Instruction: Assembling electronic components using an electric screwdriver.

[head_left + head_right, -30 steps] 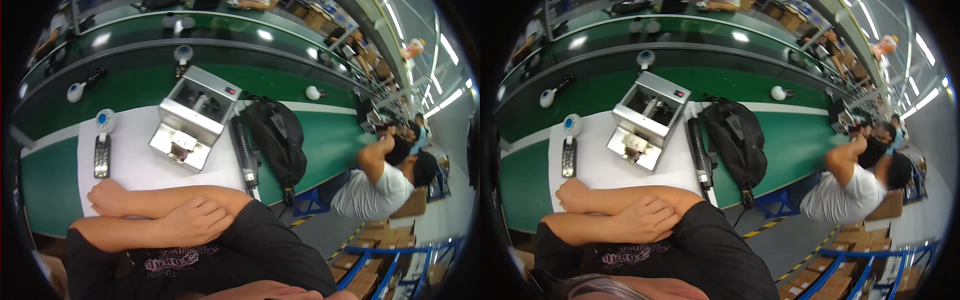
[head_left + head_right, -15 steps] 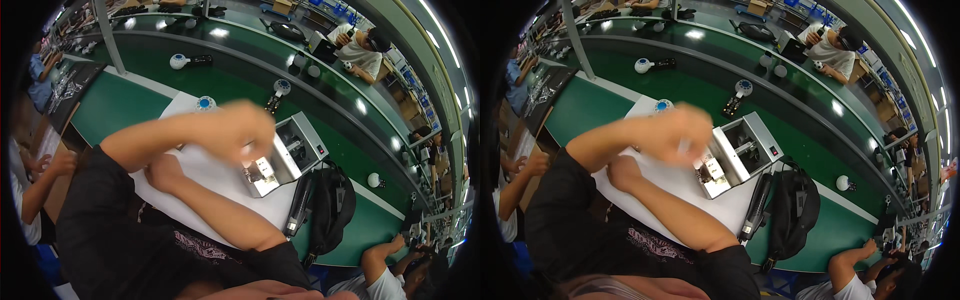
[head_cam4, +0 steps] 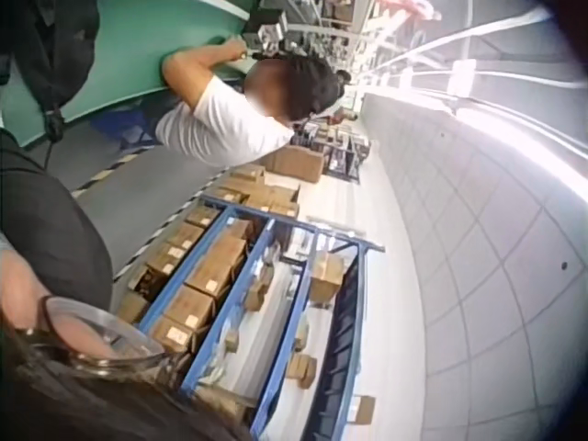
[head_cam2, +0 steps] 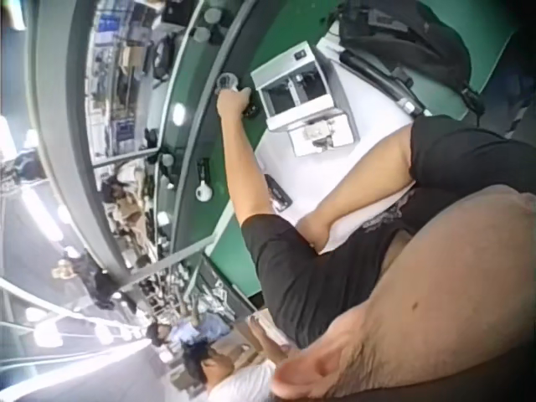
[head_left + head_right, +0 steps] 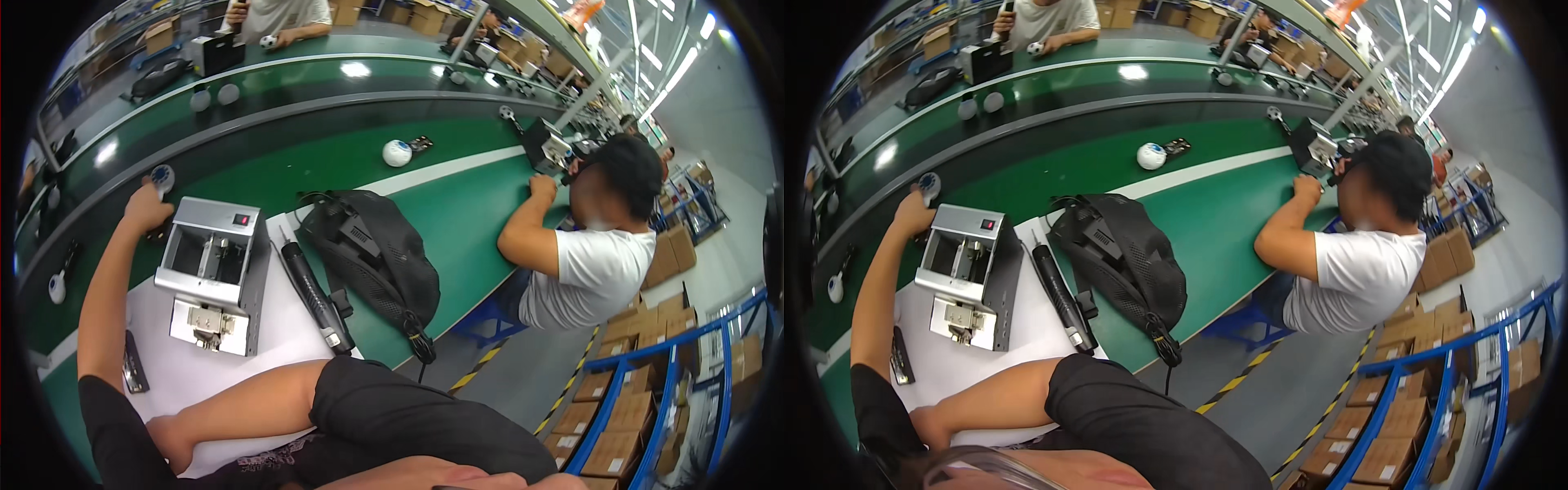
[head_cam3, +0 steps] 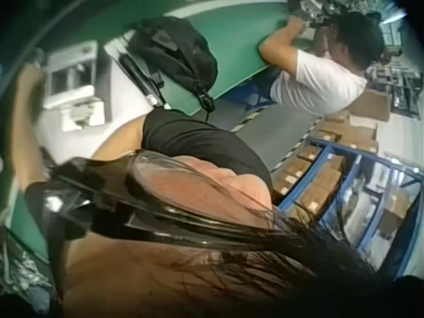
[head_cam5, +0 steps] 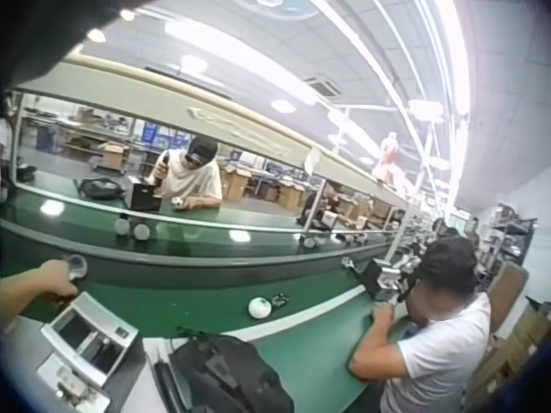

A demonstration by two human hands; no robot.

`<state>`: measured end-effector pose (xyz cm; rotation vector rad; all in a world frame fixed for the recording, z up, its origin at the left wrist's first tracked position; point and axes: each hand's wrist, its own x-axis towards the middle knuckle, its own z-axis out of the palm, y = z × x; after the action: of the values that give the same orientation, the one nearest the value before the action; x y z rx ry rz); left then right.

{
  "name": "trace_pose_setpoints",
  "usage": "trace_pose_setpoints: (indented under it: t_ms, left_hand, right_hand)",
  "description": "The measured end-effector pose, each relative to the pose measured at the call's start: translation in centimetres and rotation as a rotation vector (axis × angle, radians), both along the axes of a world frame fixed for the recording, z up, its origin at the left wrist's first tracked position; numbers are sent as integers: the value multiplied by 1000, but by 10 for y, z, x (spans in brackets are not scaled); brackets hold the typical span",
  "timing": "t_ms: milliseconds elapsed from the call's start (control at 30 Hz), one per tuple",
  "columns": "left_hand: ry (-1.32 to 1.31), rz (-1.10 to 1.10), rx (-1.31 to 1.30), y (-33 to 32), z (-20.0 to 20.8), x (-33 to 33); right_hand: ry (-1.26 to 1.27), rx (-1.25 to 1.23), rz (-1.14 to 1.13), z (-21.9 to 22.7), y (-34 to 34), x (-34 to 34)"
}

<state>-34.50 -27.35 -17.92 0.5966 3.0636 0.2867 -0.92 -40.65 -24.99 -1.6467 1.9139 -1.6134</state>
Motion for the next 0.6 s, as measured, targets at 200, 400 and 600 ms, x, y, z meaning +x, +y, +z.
trace_pose_setpoints:
  t_ms: [200, 400, 600]
  left_hand:
    - [206, -126, 213, -87, 36, 24]
    - [219, 136, 384, -297, -13, 111]
    - [225, 339, 467, -304, -32, 247]
  right_hand:
    - [-199, 126, -256, -48, -23, -17]
    - [-15, 214, -143, 30, 19, 3]
    - [-40, 59, -127, 2, -25, 12]
